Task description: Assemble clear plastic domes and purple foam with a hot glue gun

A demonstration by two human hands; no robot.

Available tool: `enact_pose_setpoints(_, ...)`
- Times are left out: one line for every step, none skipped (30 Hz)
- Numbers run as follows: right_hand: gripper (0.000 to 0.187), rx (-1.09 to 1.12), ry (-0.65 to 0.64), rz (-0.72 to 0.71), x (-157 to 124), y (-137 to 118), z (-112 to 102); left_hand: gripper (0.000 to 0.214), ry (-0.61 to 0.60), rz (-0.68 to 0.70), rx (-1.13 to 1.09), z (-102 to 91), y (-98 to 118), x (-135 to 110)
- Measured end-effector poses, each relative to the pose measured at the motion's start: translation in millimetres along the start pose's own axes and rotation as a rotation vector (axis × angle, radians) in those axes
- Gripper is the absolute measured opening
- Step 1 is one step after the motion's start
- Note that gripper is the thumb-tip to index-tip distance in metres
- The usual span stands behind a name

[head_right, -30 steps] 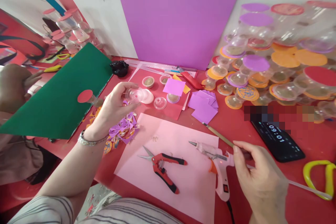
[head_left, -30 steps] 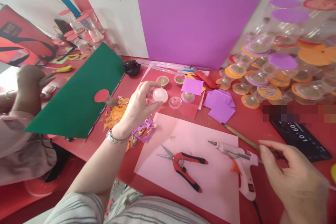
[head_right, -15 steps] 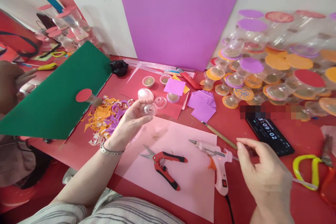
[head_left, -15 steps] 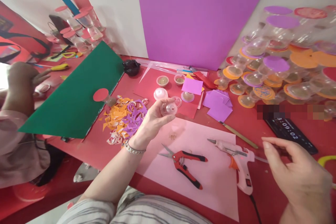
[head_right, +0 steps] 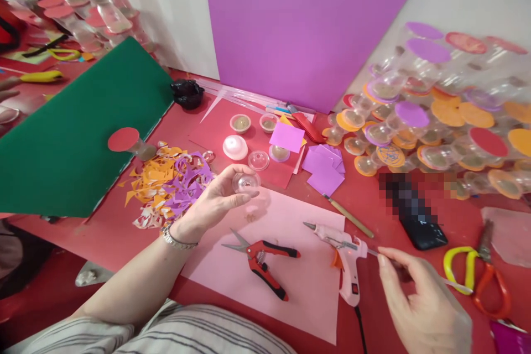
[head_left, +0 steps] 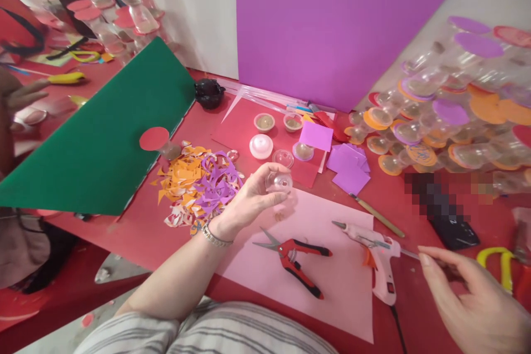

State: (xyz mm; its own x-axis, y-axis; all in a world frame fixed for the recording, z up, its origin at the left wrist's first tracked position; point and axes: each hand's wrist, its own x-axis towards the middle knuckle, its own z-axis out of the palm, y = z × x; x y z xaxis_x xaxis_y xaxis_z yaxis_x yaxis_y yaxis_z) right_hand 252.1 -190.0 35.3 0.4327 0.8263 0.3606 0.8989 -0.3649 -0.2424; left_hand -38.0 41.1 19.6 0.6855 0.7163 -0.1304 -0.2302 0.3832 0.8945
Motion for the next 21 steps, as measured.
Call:
enact_pose_setpoints(0.034, 0.034, -0.055, 0.055, -6, 6, 1, 0.038, -0.015, -0.005, -0.008, 0.1, 0, -1)
enact_pose_setpoints(0.037, 0.08, -0.111, 0.11, -12, 11, 2, 0.037, -0.024, -0.01, -0.01, 0.5, 0, -2)
enact_pose_setpoints(0.04, 0.104, -0.157, 0.163, -18, 15, 3, 0.035, -0.031, -0.014, -0.01, 1.2, 0, -2)
enact_pose_setpoints(0.042, 0.122, -0.218, 0.207, -24, 17, 5, 0.034, -0.036, -0.015, -0.011, 2.1, 0, -3)
enact_pose_setpoints(0.045, 0.139, -0.226, 0.239, -30, 18, 7, 0.033, -0.044, -0.016, -0.015, 3.0, 0, -3)
enact_pose_setpoints(0.048, 0.145, -0.227, 0.265, -36, 16, 9, 0.033, -0.053, -0.017, -0.025, 3.9, 0, -3)
enact_pose_setpoints(0.051, 0.131, -0.236, 0.286, -42, 13, 10, 0.034, -0.061, -0.019, -0.039, 4.8, 0, -3)
enact_pose_setpoints(0.053, 0.097, -0.183, 0.314, -46, 9, 12, 0.034, -0.067, -0.019, -0.052, 5.6, 0, -3)
enact_pose_setpoints(0.055, 0.086, -0.183, 0.317, -49, 5, 13, 0.035, -0.068, -0.022, -0.062, 6.4, -1, -3)
enact_pose_setpoints(0.056, 0.079, -0.183, 0.317, -52, 2, 14, 0.035, -0.066, -0.03, -0.065, 7.0, -1, -3)
enact_pose_setpoints(0.057, 0.075, -0.18, 0.314, -53, -1, 15, 0.036, -0.065, -0.046, -0.064, 7.6, -1, -4)
enact_pose_setpoints(0.058, 0.079, -0.185, 0.306, -54, -4, 15, 0.037, -0.065, -0.065, -0.06, 8.1, 0, -4)
enact_pose_setpoints(0.059, 0.083, -0.184, 0.301, -54, -5, 15, 0.039, -0.065, -0.084, -0.053, 8.7, 0, -4)
enact_pose_setpoints(0.06, 0.086, -0.183, 0.297, -54, -7, 15, 0.042, -0.065, -0.099, -0.042, 9.2, 1, -4)
enact_pose_setpoints(0.062, 0.089, -0.183, 0.297, -54, -8, 15, 0.043, -0.06, -0.108, -0.024, 9.8, 1, -4)
enact_pose_setpoints(0.064, 0.091, -0.181, 0.299, -54, -9, 16, 0.044, -0.051, -0.109, -0.001, 10.4, 1, -3)
enact_pose_setpoints(0.066, 0.093, -0.18, 0.303, -54, -10, 17, 0.045, -0.039, -0.105, 0.026, 10.8, 1, -3)
enact_pose_setpoints(0.068, 0.096, -0.178, 0.308, -55, -11, 17, 0.044, -0.023, -0.097, 0.055, 11.3, 1, -2)
enact_pose_setpoints(0.07, 0.1, -0.182, 0.312, -56, -13, 19, 0.044, -0.009, -0.092, 0.08, 11.6, 0, -1)
enact_pose_setpoints(0.071, 0.104, -0.186, 0.317, -56, -15, 20, 0.044, 0.001, -0.089, 0.098, 11.9, -1, -1)
enact_pose_setpoints(0.072, 0.109, -0.194, 0.322, -57, -17, 21, 0.044, 0.011, -0.086, 0.109, 12.2, -2, 0)
